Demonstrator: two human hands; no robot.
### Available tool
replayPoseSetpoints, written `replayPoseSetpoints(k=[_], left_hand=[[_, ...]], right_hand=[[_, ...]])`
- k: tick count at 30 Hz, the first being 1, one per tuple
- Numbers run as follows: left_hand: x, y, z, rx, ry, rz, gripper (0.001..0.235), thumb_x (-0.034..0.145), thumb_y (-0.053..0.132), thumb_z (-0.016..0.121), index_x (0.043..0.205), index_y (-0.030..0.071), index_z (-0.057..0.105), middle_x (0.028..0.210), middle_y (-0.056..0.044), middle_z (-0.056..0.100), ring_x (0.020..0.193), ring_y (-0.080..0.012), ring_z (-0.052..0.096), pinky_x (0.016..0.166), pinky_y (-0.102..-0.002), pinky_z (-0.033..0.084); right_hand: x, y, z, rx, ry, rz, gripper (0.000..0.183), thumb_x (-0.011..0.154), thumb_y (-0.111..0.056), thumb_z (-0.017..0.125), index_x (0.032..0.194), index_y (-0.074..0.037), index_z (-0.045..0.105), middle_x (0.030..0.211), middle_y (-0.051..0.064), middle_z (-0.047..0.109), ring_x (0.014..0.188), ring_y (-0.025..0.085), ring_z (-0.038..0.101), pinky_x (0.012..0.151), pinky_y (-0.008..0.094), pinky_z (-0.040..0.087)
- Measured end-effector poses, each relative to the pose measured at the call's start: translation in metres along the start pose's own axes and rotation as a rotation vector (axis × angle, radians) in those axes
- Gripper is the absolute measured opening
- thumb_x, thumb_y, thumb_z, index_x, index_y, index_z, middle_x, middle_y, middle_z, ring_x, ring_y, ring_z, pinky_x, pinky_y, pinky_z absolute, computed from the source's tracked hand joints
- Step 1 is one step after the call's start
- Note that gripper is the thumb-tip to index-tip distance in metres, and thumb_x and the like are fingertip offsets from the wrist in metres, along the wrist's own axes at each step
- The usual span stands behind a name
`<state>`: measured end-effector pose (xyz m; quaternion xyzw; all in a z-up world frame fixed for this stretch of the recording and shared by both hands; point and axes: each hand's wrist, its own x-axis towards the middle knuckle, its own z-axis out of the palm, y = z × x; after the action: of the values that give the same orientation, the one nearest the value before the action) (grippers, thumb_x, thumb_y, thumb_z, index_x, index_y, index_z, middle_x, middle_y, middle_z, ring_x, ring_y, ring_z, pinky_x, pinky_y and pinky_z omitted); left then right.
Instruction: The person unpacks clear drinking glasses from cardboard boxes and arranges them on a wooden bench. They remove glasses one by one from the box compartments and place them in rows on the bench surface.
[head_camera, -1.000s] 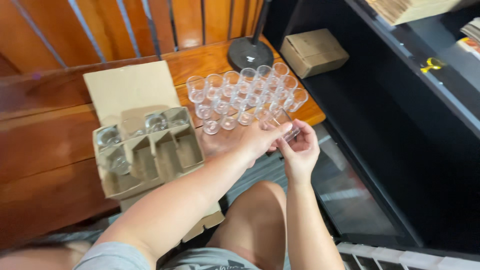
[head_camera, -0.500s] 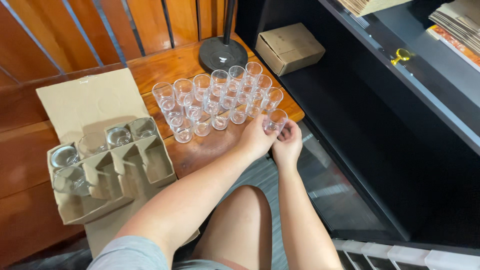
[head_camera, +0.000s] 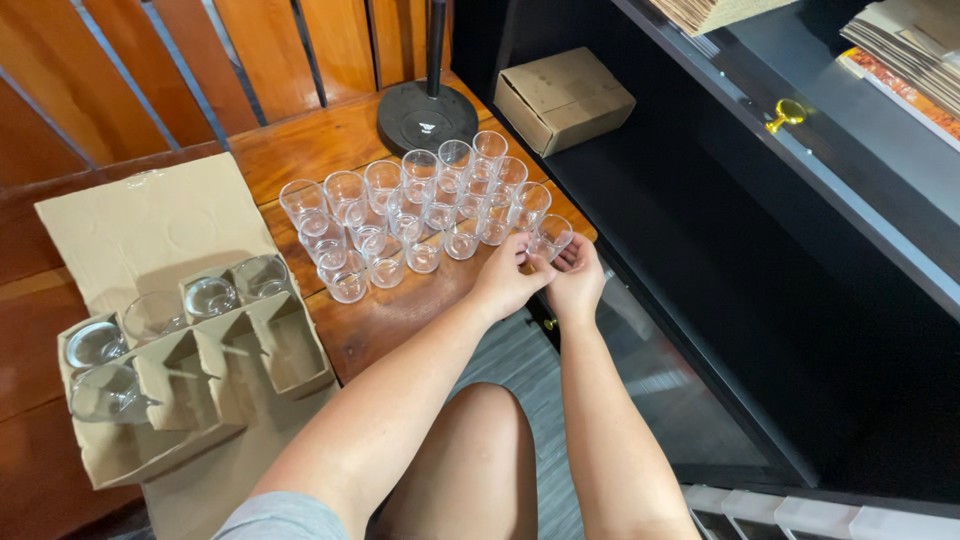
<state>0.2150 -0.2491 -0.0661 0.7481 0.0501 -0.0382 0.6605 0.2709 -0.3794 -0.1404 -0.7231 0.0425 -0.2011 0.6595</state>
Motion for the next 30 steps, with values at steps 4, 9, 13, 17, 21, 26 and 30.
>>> replayPoseSetpoints(k=[4,9,13,17,21,26,30], left_hand=[[-0.002,0.008,-0.002,-0.006,-0.014,0.000,0.066,0.083,0.035,0.069,0.143,0.011,0.055,0.149,-0.018,0.058,0.136,-0.0269,0.057,0.115,-0.036,0.048],[0.009,0.002,0.001,0.029,-0.066,0.000,0.081,0.079,0.038,0.073,0.151,0.010,0.048,0.153,-0.021,0.052,0.140,-0.0273,0.054,0.118,-0.038,0.045],[0.015,-0.004,0.001,0.051,-0.096,0.013,0.088,0.077,0.036,0.079,0.154,0.010,0.046,0.154,-0.022,0.052,0.140,-0.0289,0.054,0.118,-0.039,0.045],[0.014,-0.006,-0.001,0.054,-0.094,-0.004,0.088,0.077,0.036,0.080,0.154,0.010,0.046,0.154,-0.021,0.052,0.140,-0.0273,0.054,0.117,-0.038,0.046],[0.011,-0.016,0.002,0.053,-0.069,-0.021,0.082,0.079,0.031,0.083,0.150,0.006,0.050,0.149,-0.025,0.055,0.137,-0.0316,0.056,0.113,-0.040,0.050],[-0.039,-0.014,-0.024,0.232,-0.219,-0.030,0.065,0.079,0.043,0.082,0.135,0.015,0.064,0.133,-0.011,0.070,0.124,-0.0208,0.067,0.103,-0.036,0.056],[-0.093,-0.025,-0.051,0.134,-0.433,0.036,0.051,0.084,0.037,0.080,0.124,0.007,0.069,0.121,-0.016,0.074,0.115,-0.0228,0.071,0.099,-0.035,0.057]], right_hand=[[-0.002,-0.009,-0.001,0.015,0.005,0.006,0.069,0.063,-0.005,0.100,0.124,-0.004,0.068,0.108,0.013,0.072,0.099,0.017,0.070,0.091,0.030,0.061],[0.007,0.001,-0.001,-0.013,0.004,0.001,0.070,0.063,-0.002,0.099,0.125,-0.003,0.068,0.111,0.015,0.072,0.101,0.019,0.069,0.092,0.033,0.061],[0.007,-0.002,-0.001,-0.014,-0.003,0.005,0.071,0.065,-0.001,0.098,0.128,-0.003,0.067,0.114,0.016,0.072,0.102,0.020,0.069,0.093,0.034,0.061],[0.002,-0.004,-0.001,0.001,-0.009,0.014,0.073,0.066,0.001,0.096,0.132,-0.004,0.065,0.120,0.017,0.071,0.110,0.023,0.069,0.098,0.037,0.060],[-0.015,-0.008,-0.006,0.083,-0.022,0.001,0.077,0.073,0.012,0.082,0.144,0.002,0.053,0.136,0.026,0.059,0.129,0.033,0.060,0.110,0.046,0.051],[-0.033,0.017,-0.022,0.095,0.228,-0.085,0.055,0.080,0.013,0.072,0.130,-0.006,0.063,0.116,0.012,0.062,0.109,0.019,0.065,0.094,0.033,0.060],[-0.053,0.013,-0.012,0.155,0.307,-0.090,0.039,0.082,0.011,0.069,0.116,-0.009,0.068,0.098,0.002,0.060,0.090,0.008,0.063,0.079,0.020,0.058]])
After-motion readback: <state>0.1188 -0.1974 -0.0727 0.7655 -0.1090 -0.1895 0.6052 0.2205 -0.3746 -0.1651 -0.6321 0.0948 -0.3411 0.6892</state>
